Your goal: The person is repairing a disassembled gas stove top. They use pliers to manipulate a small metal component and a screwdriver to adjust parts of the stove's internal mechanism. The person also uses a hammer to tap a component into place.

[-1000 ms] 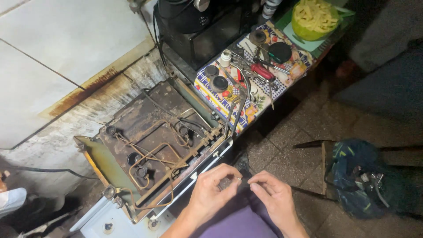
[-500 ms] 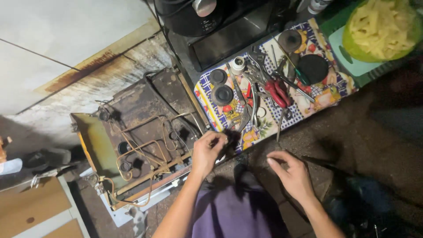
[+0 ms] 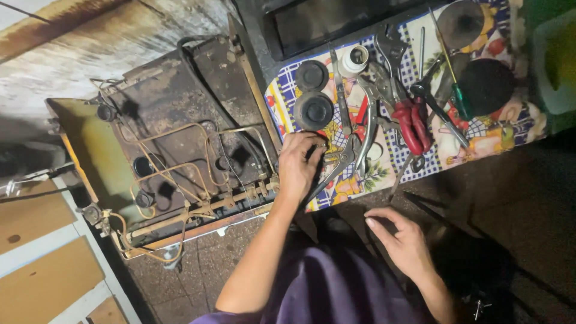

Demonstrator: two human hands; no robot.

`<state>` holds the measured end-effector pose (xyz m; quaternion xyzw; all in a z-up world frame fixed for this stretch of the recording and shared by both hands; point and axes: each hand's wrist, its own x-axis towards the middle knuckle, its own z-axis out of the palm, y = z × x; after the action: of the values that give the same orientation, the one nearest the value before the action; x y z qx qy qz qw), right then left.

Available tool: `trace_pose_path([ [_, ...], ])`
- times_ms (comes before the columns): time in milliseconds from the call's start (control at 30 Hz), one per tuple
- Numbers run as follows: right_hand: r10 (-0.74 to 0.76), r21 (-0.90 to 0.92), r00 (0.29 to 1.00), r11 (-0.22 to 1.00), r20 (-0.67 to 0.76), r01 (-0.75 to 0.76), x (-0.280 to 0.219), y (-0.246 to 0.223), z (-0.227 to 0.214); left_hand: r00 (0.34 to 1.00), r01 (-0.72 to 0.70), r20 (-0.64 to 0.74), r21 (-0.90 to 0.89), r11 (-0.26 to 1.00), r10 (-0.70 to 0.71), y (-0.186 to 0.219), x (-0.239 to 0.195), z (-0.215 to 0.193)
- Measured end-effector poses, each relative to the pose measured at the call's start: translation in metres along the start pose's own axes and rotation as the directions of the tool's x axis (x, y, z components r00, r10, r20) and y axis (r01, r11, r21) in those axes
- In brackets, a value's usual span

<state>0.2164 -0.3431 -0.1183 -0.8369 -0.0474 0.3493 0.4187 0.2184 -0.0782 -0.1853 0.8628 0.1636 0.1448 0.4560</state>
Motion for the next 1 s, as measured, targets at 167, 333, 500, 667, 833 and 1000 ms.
trace_pose_path([
  [167, -0.011, -0.033, 1.000, 0.999, -0.021, 0.010, 0.005, 0.018, 0.004, 1.000, 0.030, 0.005, -0.014, 0.999, -0.030, 0.001, 0.003, -0.002],
  [333, -0.037, -0.019, 0.999, 0.999, -0.005, 0.037, 0.010, 0.015, 0.008, 1.000, 0.022, 0.015, -0.041, 0.999, -0.022, 0.002, 0.001, -0.005],
  [500, -0.023, 0.007, 1.000, 1.000, 0.006, 0.022, 0.011, 0.013, 0.011, 0.999, 0.038, 0.026, -0.085, 0.996, -0.036, 0.007, 0.002, -0.009],
  [667, -0.041, 0.021, 0.999, 0.999, 0.020, 0.041, 0.011, 0.016, 0.013, 1.000, 0.009, 0.020, -0.030, 1.000, -0.009, 0.003, 0.000, -0.005],
  [833, -0.029, 0.028, 0.999, 0.999, 0.014, 0.029, 0.009, 0.019, 0.014, 1.000, -0.016, 0.012, 0.005, 1.000, 0.016, 0.002, 0.000, -0.003],
  [1000, -0.030, 0.022, 1.000, 0.999, 0.009, 0.030, 0.010, 0.020, 0.013, 0.998, -0.060, 0.006, 0.117, 0.991, 0.059, 0.004, -0.002, -0.001],
])
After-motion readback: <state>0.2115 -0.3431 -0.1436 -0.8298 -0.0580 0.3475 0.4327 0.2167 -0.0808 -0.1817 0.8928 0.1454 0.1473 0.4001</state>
